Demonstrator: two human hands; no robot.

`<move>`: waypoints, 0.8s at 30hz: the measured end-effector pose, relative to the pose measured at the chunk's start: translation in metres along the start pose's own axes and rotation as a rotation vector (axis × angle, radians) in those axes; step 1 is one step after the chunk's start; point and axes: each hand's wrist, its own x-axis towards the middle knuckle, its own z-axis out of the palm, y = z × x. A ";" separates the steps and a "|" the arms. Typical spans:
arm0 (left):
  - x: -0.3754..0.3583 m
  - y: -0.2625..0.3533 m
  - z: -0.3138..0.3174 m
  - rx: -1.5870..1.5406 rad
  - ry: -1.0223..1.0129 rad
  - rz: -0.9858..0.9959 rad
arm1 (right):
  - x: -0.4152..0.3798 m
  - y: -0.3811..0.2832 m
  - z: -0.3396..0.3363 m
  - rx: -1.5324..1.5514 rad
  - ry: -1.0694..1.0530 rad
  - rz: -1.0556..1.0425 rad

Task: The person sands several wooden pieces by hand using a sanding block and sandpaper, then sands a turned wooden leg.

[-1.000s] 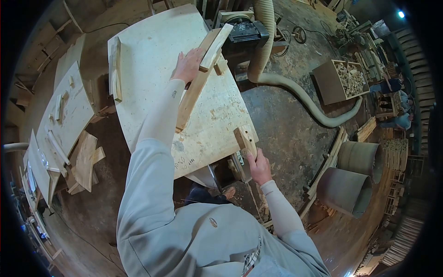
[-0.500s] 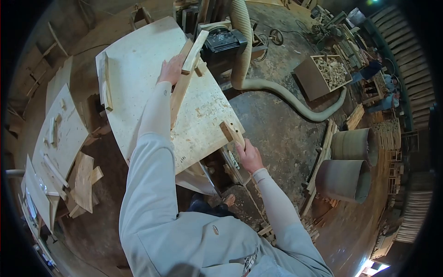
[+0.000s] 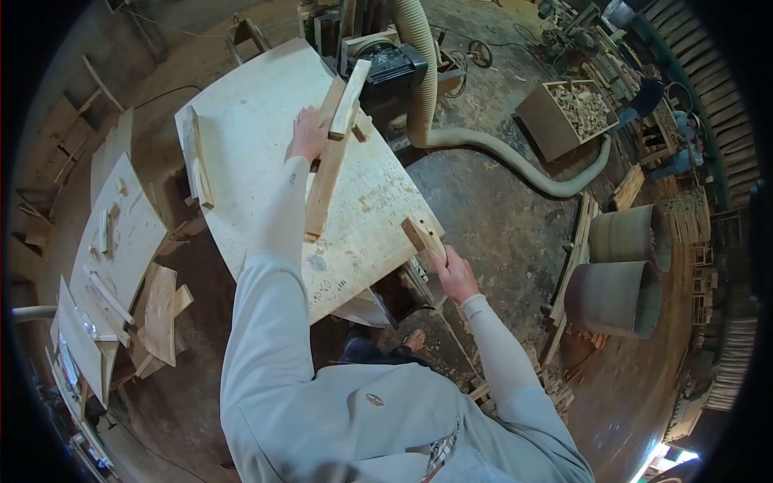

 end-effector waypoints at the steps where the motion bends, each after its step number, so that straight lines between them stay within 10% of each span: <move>1: -0.010 0.006 -0.003 0.005 0.004 -0.002 | -0.010 0.005 -0.003 0.003 -0.002 -0.005; 4: -0.062 0.057 -0.047 -0.485 -0.104 -0.093 | -0.037 0.017 -0.013 0.019 -0.009 0.002; 10: -0.090 0.087 -0.040 -0.278 0.164 0.129 | -0.076 0.035 -0.025 0.021 -0.035 0.023; 24: -0.168 0.098 -0.003 -0.094 -0.053 0.100 | -0.128 0.084 -0.043 -0.018 -0.010 -0.016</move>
